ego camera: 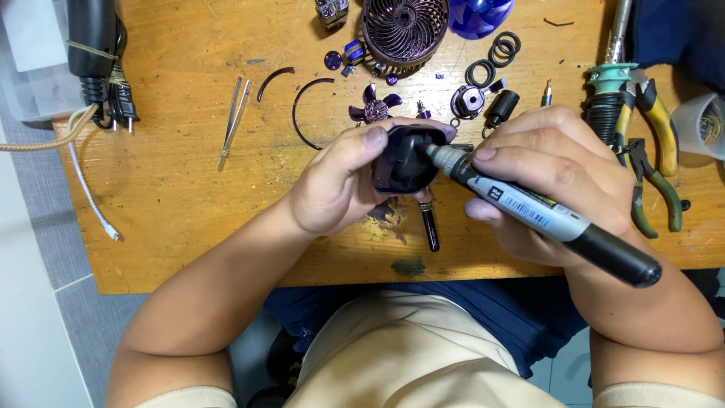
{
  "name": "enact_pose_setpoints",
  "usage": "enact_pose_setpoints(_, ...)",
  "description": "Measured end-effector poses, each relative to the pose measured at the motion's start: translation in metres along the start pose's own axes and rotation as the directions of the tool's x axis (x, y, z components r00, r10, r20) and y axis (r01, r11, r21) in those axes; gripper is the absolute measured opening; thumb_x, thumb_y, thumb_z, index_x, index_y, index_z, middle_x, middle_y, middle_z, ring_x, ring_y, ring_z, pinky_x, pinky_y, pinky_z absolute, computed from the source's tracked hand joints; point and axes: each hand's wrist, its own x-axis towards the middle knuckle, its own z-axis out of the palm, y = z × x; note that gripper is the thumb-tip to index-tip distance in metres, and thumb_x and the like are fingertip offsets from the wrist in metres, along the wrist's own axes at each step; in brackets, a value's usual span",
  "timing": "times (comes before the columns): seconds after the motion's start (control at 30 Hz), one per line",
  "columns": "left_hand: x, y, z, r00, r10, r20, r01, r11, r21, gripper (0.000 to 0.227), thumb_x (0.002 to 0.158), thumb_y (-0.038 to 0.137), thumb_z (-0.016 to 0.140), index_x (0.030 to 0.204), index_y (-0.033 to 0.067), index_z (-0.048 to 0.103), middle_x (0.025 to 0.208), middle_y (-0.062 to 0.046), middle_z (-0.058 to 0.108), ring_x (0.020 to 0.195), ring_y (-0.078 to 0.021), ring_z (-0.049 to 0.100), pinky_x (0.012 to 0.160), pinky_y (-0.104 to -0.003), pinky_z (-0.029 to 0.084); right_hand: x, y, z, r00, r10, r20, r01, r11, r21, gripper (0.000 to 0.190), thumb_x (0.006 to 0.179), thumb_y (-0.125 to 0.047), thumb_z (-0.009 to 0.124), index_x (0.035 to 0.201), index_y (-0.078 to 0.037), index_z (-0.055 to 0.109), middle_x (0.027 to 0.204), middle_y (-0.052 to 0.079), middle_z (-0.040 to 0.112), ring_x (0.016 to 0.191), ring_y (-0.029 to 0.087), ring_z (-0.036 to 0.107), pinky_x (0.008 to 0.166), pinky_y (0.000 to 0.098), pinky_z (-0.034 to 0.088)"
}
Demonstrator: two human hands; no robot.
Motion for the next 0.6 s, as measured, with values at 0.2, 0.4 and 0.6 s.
enact_pose_setpoints(0.2,-0.001,0.002,0.002,0.998,-0.025,-0.049,0.026,1.000,0.012,0.065,0.119,0.037,0.059,0.166,-0.0087,0.060,0.139,-0.023,0.079,0.127,-0.0292,0.078,0.105,-0.045,0.072,0.009,-0.004,-0.002,0.997,-0.035,0.073,0.033,0.999,0.024,0.034,0.106,-0.019,0.079,0.116,0.013,0.075,0.103,0.025,0.079,0.096,0.041,0.076,0.091,0.0480,0.064)
enact_pose_setpoints(0.4,-0.002,0.002,0.002,0.999,-0.036,-0.026,0.036,0.999,0.000,0.063,0.122,0.034,0.058,0.166,-0.0095,0.059,0.146,-0.023,0.076,0.131,-0.0301,0.076,0.106,-0.049,0.072,-0.001,0.002,-0.001,0.999,-0.031,0.023,0.031,0.999,-0.028,0.037,0.108,-0.017,0.082,0.123,0.016,0.074,0.111,0.030,0.079,0.099,0.045,0.076,0.094,0.0483,0.064)
enact_pose_setpoints(0.6,0.001,0.000,0.001,0.999,-0.039,-0.018,0.036,0.993,-0.114,0.060,0.124,0.035,0.055,0.160,-0.0122,0.063,0.131,-0.026,0.082,0.113,-0.0336,0.081,0.103,-0.044,0.071,0.013,-0.004,-0.002,0.988,-0.077,0.134,0.072,0.997,0.042,0.032,0.105,-0.021,0.082,0.116,0.009,0.078,0.104,0.023,0.083,0.096,0.039,0.076,0.089,0.0483,0.062)
